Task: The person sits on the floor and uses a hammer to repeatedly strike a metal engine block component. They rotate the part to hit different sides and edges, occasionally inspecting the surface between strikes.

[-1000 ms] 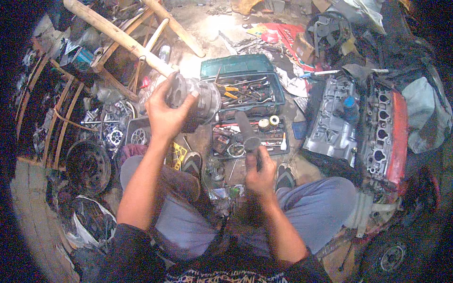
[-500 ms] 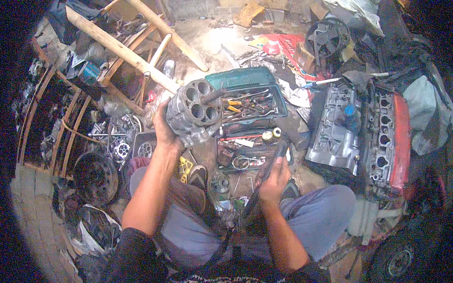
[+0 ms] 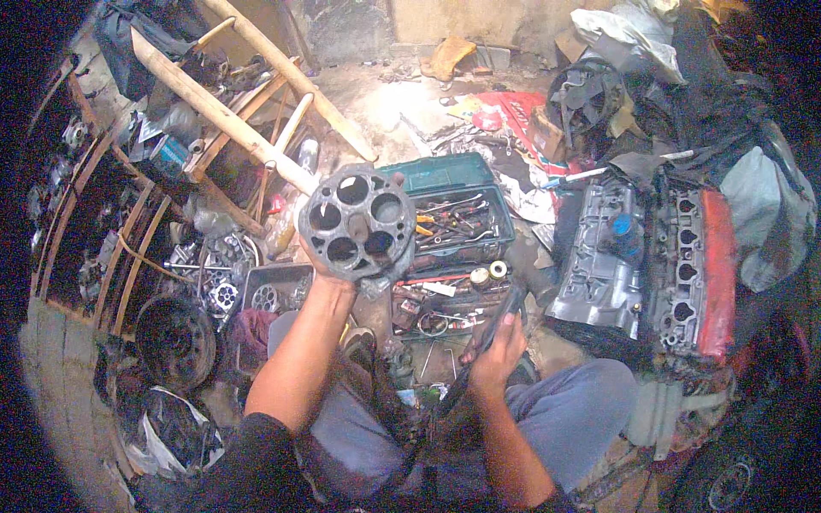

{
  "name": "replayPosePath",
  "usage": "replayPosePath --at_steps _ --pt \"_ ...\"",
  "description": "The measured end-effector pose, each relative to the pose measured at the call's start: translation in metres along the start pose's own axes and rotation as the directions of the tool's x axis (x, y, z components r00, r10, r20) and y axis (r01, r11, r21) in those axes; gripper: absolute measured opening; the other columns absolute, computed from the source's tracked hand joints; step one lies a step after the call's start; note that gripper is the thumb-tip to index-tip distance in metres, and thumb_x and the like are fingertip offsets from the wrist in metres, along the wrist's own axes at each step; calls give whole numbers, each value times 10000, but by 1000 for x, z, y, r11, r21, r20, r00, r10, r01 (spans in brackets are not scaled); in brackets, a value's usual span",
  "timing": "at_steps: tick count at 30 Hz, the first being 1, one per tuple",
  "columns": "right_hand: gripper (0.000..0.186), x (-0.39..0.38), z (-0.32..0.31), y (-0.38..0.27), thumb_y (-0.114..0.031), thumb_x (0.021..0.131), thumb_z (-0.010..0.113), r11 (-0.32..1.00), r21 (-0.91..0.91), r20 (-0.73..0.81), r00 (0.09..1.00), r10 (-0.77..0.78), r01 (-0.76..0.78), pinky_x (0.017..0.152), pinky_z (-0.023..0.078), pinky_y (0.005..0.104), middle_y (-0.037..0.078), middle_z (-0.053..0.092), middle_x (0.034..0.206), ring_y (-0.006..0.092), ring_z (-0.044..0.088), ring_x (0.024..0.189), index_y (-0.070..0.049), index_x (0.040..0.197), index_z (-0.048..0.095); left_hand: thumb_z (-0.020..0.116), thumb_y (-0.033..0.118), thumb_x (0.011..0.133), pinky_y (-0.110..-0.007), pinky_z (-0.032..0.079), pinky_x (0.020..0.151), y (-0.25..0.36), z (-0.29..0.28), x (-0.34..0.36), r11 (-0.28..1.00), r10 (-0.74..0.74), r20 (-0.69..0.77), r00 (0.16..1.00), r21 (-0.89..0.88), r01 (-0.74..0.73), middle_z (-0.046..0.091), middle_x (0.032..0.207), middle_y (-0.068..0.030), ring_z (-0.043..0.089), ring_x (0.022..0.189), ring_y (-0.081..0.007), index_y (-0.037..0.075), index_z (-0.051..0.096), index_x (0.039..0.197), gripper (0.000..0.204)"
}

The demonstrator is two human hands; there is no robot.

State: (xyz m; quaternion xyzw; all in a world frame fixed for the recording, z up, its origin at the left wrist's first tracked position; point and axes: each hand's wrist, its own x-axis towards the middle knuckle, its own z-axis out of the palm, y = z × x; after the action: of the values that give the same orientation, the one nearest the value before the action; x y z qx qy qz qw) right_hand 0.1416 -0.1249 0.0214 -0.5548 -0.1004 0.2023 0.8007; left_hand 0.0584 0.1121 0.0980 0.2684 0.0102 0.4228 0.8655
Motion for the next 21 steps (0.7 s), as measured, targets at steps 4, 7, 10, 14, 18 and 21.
replayPosePath --at_steps 4,7,10,14,18,21 --pt "408 3 -10 0 -406 1097 382 999 -24 -22 999 -28 27 352 376 307 57 473 599 145 439 395 -42 954 496 489 657 886 -559 503 1044 -8 17 6 987 -128 244 961 -62 147 491 1444 -323 540 1295 -436 39 414 1514 884" --pt "399 3 -12 -1 -406 1103 364 998 -30 -4 998 -56 56 359 377 297 47 431 591 140 393 385 -46 994 496 536 626 855 -554 479 1071 -10 30 1 992 -120 199 973 -20 126 498 1428 -333 570 1261 -424 19 399 1514 907" --pt "415 3 -14 -4 -408 1105 357 999 -18 -19 999 -39 39 359 375 294 43 419 587 136 378 381 -30 1027 511 580 610 821 -541 459 1097 -11 35 0 980 -89 131 987 188 64 506 1422 -326 575 1260 -414 2 399 1507 934" --pt "433 3 -17 -3 -408 1106 357 999 -14 -12 999 -47 47 357 375 292 42 418 586 134 382 380 -12 1051 522 643 435 799 -468 474 1086 -9 41 -3 981 -118 169 978 175 88 589 1358 -247 617 1222 -348 -40 383 1507 891" --pt "394 3 -14 -5 -394 1102 371 999 -21 -33 999 -43 42 353 376 295 46 458 613 135 423 404 -42 987 507 649 416 802 -455 473 1086 -9 38 -4 973 -121 164 979 216 84 593 1353 -240 621 1217 -336 -44 385 1509 884" --pt "406 4 -16 1 -405 1103 367 999 -28 -32 998 -46 45 353 382 292 45 446 597 133 411 388 -43 974 501 647 401 801 -446 467 1090 -8 38 -4 973 -141 186 972 206 102 594 1350 -239 622 1215 -335 -47 383 1510 879"
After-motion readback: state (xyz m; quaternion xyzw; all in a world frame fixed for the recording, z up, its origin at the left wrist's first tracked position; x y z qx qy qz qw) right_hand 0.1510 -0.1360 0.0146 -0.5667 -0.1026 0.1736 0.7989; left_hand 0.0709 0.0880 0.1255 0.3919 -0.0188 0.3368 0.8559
